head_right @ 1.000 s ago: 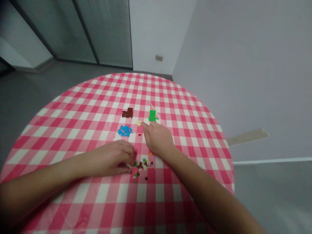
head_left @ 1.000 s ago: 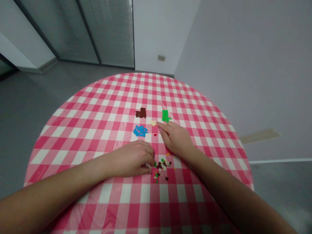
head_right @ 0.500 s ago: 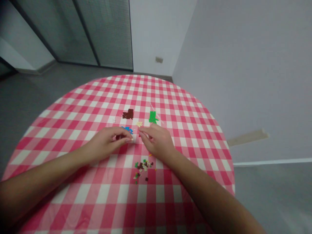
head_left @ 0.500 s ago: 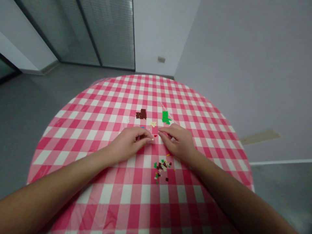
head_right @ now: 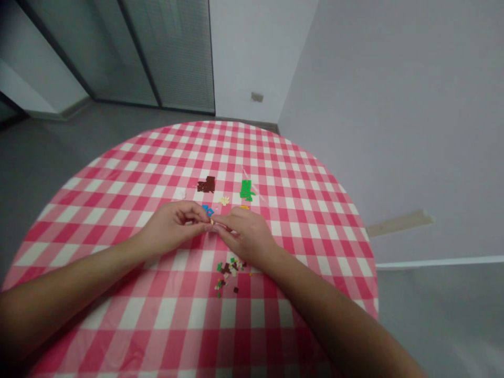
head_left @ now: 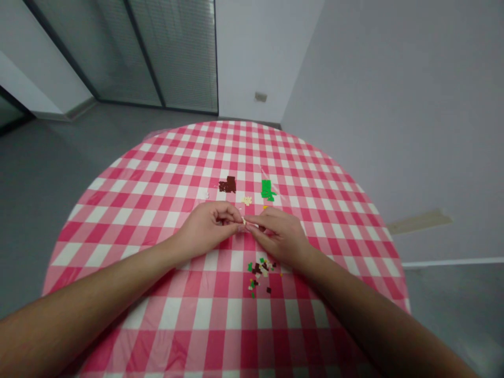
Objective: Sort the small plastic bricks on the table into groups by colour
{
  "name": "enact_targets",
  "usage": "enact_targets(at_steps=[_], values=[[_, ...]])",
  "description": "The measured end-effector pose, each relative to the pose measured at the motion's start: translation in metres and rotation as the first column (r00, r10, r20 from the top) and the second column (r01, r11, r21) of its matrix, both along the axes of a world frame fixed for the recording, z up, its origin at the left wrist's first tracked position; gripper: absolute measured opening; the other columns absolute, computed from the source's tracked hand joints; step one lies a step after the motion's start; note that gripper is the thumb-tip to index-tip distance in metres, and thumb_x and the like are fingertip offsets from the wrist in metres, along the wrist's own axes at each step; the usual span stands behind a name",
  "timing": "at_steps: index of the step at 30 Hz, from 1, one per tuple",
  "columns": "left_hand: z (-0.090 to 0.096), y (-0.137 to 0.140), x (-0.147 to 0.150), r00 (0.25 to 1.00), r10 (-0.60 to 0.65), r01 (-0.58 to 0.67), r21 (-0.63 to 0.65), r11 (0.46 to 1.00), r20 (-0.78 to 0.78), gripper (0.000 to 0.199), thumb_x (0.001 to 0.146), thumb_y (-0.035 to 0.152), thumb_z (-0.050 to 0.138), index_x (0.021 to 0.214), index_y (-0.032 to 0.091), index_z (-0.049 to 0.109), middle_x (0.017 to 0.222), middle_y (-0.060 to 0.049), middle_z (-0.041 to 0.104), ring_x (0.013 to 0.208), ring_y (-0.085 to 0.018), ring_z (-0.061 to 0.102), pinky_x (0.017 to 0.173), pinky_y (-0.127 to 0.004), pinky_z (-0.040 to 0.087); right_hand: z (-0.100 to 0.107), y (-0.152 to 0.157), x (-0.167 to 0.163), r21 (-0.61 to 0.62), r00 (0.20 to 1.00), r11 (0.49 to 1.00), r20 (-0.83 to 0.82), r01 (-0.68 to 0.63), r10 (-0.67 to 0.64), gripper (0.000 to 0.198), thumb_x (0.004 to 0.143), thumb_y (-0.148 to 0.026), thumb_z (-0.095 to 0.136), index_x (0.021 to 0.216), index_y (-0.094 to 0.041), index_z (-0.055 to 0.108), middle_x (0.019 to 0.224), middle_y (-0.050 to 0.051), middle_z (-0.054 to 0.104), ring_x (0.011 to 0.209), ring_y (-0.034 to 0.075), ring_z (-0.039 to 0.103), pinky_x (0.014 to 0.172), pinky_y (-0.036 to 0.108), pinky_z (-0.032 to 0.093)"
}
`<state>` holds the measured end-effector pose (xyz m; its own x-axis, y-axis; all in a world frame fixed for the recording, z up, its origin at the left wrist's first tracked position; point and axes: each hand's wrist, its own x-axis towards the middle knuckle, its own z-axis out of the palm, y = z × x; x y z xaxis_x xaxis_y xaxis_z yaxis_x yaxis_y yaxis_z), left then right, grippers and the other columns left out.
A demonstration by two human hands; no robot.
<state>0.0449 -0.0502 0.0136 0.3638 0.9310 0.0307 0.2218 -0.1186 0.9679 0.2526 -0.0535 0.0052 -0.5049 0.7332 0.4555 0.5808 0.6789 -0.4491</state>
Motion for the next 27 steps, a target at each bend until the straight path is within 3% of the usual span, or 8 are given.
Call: enact_targets(at_steps=[6,11,19,22,27], values=[[0.008,-0.003,0.0,0.999,-0.003,0.006,0.072,0.997,-0.044,0.005,0.081,0.018,0.064,0.08,0.017,0.07,0.079,-0.001,0.075,0.074,-0.014,0.069,0.069,-0.026,0.055,0.001,0.0,0.001,-0.015,0.999,0.999,-0.008,-0.046,0.046,0.027,0.099,-0.03,0.054,0.103,-0.018,0.077,0.075,0.006,0.071,0.069,0.016,0.061,0.064,0.026,0.047],[0.01,-0.003,0.0,0.997,0.027,-0.019,0.091,0.996,-0.079,0.006,0.081,0.023,0.068,0.082,0.017,0.071,0.077,-0.002,0.075,0.07,-0.014,0.068,0.064,-0.025,0.054,0.003,-0.001,-0.001,0.062,0.993,0.997,-0.104,-0.053,0.059,0.02,0.096,-0.023,0.058,0.099,-0.016,0.076,0.078,0.006,0.073,0.071,0.015,0.063,0.066,0.026,0.049],[0.007,-0.003,-0.003,0.984,0.051,-0.016,0.202,0.979,-0.169,0.008,0.084,0.024,0.067,0.082,0.019,0.073,0.081,-0.001,0.076,0.076,-0.016,0.069,0.069,-0.026,0.054,0.003,-0.004,-0.004,0.018,0.994,1.0,-0.106,0.008,-0.006,0.019,0.095,-0.027,0.058,0.093,-0.021,0.076,0.079,0.005,0.074,0.072,0.016,0.064,0.067,0.028,0.05],[0.008,-0.002,-0.003,0.98,0.078,-0.034,0.235,0.971,-0.181,0.01,0.086,0.027,0.066,0.085,0.02,0.073,0.087,-0.002,0.077,0.083,-0.017,0.07,0.075,-0.029,0.055,0.003,0.0,-0.002,0.03,0.994,0.997,-0.087,0.073,-0.07,0.019,0.094,-0.027,0.059,0.09,-0.02,0.076,0.079,0.006,0.073,0.074,0.017,0.065,0.069,0.029,0.051],[0.012,-0.001,-0.005,0.966,0.199,-0.157,0.243,0.957,-0.162,0.013,0.089,0.031,0.065,0.089,0.021,0.073,0.098,-0.004,0.077,0.093,-0.02,0.07,0.084,-0.034,0.055,-0.002,0.017,0.007,0.028,0.936,0.943,0.11,0.333,-0.334,0.019,0.092,-0.026,0.061,0.09,-0.02,0.078,0.083,0.007,0.071,0.08,0.02,0.064,0.069,0.03,0.048]])
